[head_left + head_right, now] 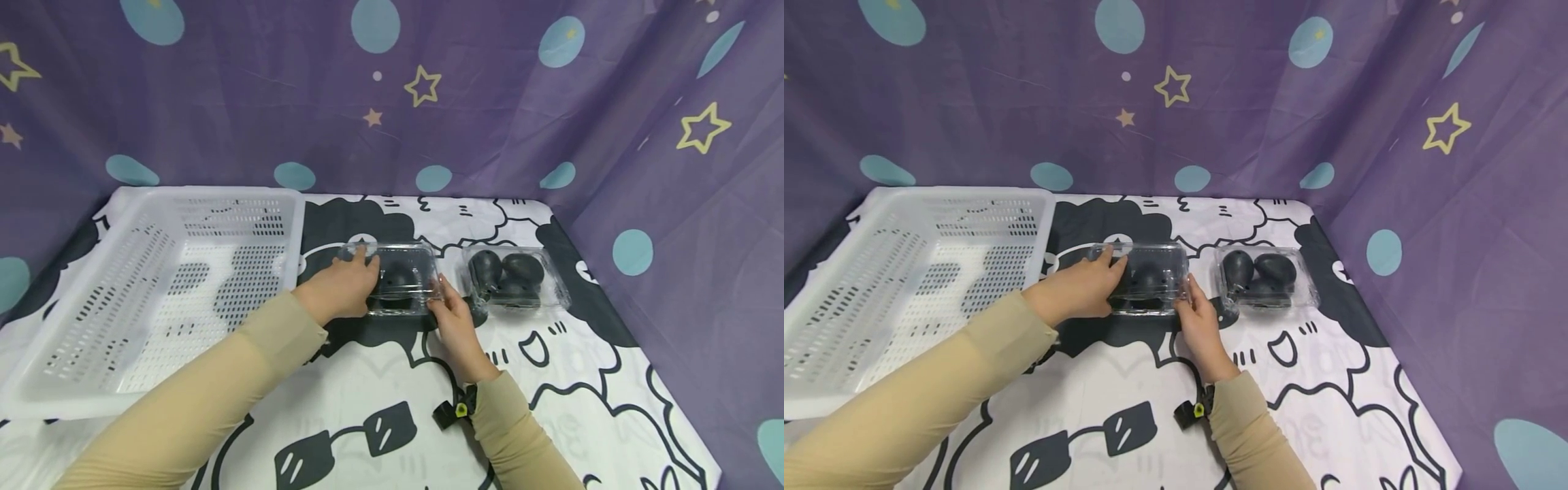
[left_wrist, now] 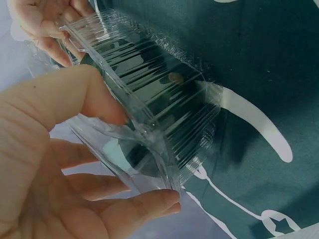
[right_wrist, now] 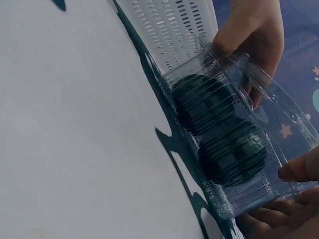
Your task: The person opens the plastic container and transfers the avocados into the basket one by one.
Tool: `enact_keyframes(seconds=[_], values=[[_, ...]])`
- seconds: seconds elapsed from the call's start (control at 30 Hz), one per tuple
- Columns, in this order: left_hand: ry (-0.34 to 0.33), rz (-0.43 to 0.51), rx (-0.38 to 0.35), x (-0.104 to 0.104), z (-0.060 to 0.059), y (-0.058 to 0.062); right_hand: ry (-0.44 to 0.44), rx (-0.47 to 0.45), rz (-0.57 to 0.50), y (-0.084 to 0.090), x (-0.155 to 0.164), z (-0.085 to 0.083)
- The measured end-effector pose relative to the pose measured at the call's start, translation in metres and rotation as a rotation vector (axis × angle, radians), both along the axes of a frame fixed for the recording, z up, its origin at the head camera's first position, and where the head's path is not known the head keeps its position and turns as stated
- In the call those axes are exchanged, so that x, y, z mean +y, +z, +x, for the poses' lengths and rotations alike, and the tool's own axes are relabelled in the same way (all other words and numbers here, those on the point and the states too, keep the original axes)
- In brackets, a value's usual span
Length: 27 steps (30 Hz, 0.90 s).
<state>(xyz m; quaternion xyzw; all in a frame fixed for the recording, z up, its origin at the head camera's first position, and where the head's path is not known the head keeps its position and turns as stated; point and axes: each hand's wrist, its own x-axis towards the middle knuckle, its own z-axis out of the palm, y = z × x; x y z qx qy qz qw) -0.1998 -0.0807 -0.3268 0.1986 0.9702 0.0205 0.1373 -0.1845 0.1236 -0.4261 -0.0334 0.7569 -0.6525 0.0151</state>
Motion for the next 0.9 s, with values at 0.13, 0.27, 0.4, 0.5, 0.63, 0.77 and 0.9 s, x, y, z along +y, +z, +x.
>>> enact_keyframes(seconds=[0.13,0.27,0.4,0.5,0.63,0.77,0.9], values=[[0.011,-0.011,0.000,0.002,0.002,0.001,0.003,0.003,0.032,0.000,-0.001,0.000],[0.018,-0.039,0.006,0.002,0.003,0.001,0.011,0.000,0.066,0.001,0.000,0.001],[0.013,-0.042,0.039,0.001,0.002,0.001,0.000,0.012,0.077,0.001,0.003,0.000],[0.012,-0.002,0.035,-0.002,0.001,0.002,-0.009,0.016,0.074,0.001,0.004,-0.001],[0.019,0.081,-0.005,-0.008,-0.001,0.006,0.005,0.007,0.040,0.000,0.003,-0.002],[0.049,0.158,-0.035,-0.015,-0.002,0.009,0.015,-0.001,-0.007,-0.001,0.003,-0.002],[0.072,0.215,-0.051,-0.020,-0.003,0.011,0.020,-0.011,-0.031,0.000,0.003,-0.001]])
